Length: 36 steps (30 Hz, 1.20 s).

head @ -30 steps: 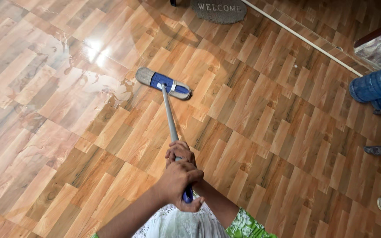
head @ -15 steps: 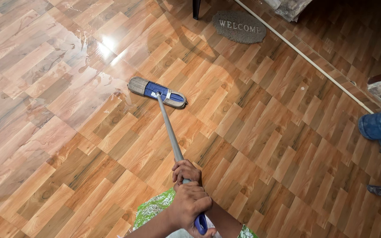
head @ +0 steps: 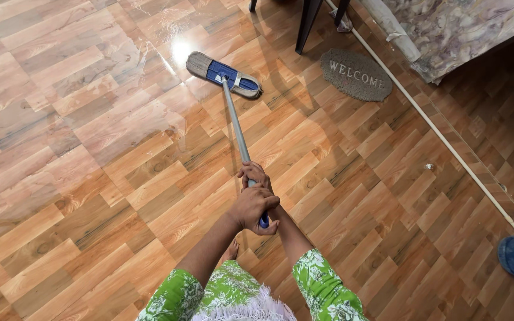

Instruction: The person mops a wood-patterned floor using a flat mop, moving from an indoor hallway to an outdoor patio while navigating around chairs, water jugs, and a bucket.

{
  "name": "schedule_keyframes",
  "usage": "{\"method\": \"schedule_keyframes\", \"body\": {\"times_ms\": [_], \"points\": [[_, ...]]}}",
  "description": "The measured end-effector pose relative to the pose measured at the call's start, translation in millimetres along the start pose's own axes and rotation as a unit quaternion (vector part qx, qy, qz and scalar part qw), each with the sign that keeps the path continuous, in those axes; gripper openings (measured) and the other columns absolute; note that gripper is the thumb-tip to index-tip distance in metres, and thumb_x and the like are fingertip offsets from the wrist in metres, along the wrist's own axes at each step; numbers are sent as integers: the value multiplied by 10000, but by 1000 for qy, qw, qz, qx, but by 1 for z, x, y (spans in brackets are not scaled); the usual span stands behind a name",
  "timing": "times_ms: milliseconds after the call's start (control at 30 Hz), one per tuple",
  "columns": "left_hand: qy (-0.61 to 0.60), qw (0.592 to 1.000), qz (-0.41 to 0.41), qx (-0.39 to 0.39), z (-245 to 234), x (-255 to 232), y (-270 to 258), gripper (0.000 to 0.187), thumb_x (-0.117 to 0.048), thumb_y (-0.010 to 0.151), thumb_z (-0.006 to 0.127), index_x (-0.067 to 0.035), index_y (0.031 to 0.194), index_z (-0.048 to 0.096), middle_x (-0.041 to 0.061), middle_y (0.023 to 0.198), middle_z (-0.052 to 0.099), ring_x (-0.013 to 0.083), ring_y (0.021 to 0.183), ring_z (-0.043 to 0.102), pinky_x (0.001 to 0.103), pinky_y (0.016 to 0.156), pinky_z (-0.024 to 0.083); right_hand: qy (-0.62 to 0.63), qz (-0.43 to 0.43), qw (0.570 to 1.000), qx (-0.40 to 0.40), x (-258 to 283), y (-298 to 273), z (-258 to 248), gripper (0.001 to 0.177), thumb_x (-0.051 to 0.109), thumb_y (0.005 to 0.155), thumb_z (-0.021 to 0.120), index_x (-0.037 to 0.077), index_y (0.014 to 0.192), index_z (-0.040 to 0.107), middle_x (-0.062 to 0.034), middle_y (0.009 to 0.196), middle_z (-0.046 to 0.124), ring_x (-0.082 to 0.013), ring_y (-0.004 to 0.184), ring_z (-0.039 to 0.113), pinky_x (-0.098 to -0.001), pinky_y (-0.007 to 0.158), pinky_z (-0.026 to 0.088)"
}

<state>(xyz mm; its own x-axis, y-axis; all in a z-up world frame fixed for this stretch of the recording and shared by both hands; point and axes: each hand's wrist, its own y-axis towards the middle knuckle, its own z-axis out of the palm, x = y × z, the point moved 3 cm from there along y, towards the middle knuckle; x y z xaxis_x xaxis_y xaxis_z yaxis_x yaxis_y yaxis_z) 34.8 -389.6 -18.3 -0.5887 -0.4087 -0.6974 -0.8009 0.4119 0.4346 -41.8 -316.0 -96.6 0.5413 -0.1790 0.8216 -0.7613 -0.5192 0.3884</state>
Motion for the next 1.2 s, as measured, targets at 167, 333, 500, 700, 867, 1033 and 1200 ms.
{"method": "schedule_keyframes", "body": {"times_ms": [167, 333, 500, 700, 867, 1033, 1200], "points": [[-22, 999, -37, -13, -28, -88, 5, 390, -439, 660, 681, -85, 709, 524, 103, 585, 495, 342, 623, 560, 419, 686, 444, 63, 15, 997, 51, 61, -20, -14, 269, 138, 672, 742, 91, 585, 491, -15, 675, 585, -192, 932, 656, -403, 1133, 416], [-57, 996, -74, -1, -38, -162, -5, 441, -490, 741, 679, -84, 687, 515, 89, 570, 479, 313, 599, 553, 412, 680, 428, 101, -11, 993, 62, 109, -61, -20, 254, 105, 722, 694, 112, 576, 487, -4, 686, 626, -182, 870, 656, -403, 1031, 487], [-88, 991, -38, -96, -36, -162, -23, 472, -533, 920, 659, -112, 750, 530, 41, 678, 541, 247, 675, 611, 371, 694, 422, 143, -17, 988, 55, 141, -54, -14, 292, 74, 756, 713, 107, 571, 489, -6, 643, 604, -213, 830, 643, -358, 834, 537], [-61, 976, 11, -207, -61, -120, -12, 430, -468, 822, 724, -132, 700, 486, 17, 624, 480, 219, 591, 544, 356, 624, 376, 98, -64, 985, 127, 126, 6, -2, 265, 96, 727, 690, 78, 599, 459, -27, 650, 558, -204, 783, 641, -282, 713, 510], [-12, 968, 3, -251, -100, -33, 27, 420, -441, 723, 725, -127, 690, 447, 36, 611, 430, 244, 564, 506, 366, 598, 357, 61, -48, 976, 204, 64, 99, 17, 242, 95, 788, 675, 43, 678, 466, -59, 686, 509, -227, 787, 580, -287, 671, 455], [33, 965, -3, -261, -147, 106, 58, 398, -383, 684, 756, -117, 725, 463, 58, 641, 478, 287, 619, 522, 388, 650, 401, 29, -85, 968, 234, -33, 217, 69, 194, 121, 815, 649, 40, 727, 497, -66, 785, 593, -240, 932, 647, -350, 846, 507], [72, 968, -54, -233, -200, 226, 100, 372, -350, 669, 759, -98, 764, 502, 102, 692, 527, 328, 692, 558, 416, 695, 441, 58, -73, 974, 206, -111, 316, 95, 60, 109, 882, 610, 54, 901, 626, -108, 1176, 678, -284, 1323, 534, -404, 1124, 401]]}}
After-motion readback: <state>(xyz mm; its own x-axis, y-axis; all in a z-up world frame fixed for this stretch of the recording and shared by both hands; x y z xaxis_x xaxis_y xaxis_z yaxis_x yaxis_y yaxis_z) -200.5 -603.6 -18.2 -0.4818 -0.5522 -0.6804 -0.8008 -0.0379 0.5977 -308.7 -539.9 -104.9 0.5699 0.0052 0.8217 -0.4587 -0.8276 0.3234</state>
